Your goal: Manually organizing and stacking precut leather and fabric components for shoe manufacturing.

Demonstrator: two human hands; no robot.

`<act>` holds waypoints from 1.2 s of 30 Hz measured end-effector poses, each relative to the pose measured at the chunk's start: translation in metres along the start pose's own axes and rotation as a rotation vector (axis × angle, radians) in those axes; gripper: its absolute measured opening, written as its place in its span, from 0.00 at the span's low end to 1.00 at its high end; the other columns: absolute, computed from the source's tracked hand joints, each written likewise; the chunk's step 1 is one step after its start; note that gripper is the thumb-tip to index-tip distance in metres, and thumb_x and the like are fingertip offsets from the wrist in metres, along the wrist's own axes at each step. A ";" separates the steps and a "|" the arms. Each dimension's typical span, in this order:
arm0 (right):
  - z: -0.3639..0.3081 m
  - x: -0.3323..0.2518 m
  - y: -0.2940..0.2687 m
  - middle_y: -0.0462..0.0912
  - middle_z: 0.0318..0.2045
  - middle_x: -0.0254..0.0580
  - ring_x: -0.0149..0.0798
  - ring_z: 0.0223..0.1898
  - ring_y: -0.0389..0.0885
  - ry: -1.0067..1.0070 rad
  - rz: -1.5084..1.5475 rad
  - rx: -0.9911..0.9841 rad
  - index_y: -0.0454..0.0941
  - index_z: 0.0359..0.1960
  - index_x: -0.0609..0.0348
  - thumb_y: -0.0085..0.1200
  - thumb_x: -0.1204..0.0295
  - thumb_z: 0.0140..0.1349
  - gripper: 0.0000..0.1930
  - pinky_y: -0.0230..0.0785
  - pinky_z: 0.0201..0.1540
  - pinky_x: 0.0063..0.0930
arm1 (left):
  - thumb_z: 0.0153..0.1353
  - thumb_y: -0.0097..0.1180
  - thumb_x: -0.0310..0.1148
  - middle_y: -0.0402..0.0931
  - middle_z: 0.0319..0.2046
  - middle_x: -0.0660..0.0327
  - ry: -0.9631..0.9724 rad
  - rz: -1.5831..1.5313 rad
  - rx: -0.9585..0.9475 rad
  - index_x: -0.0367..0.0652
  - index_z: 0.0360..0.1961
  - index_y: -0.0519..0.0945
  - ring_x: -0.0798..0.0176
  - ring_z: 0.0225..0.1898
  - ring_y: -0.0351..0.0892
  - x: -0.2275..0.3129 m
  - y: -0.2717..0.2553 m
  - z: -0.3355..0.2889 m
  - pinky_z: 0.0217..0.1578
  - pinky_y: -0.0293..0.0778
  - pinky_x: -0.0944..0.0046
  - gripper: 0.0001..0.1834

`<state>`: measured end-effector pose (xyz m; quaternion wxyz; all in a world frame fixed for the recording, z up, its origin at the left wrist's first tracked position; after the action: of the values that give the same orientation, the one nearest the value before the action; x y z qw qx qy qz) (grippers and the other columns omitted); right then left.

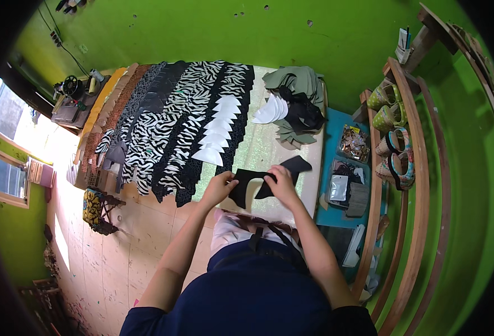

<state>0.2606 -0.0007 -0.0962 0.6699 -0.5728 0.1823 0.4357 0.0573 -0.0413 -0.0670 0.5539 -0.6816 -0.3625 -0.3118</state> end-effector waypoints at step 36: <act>0.131 0.030 0.020 0.72 0.40 0.53 0.53 0.44 0.71 0.101 -0.264 0.041 0.69 0.45 0.67 0.48 0.75 0.56 0.15 0.65 0.47 0.41 | 0.51 0.51 0.33 0.72 0.39 0.56 0.483 0.566 0.181 0.39 0.39 0.72 0.56 0.38 0.72 0.035 0.034 0.143 0.37 0.67 0.60 0.14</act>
<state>0.2284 0.1318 -0.0943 0.7231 -0.5991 0.1477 0.3105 0.1085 0.1005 -0.0833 0.7454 -0.6101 -0.0450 -0.2648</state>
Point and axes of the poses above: each hand's wrist, its own z-axis towards the middle knuckle, its own y-axis out of the palm, x = y × z, the point moved 5 cm from there along z, towards the middle knuckle
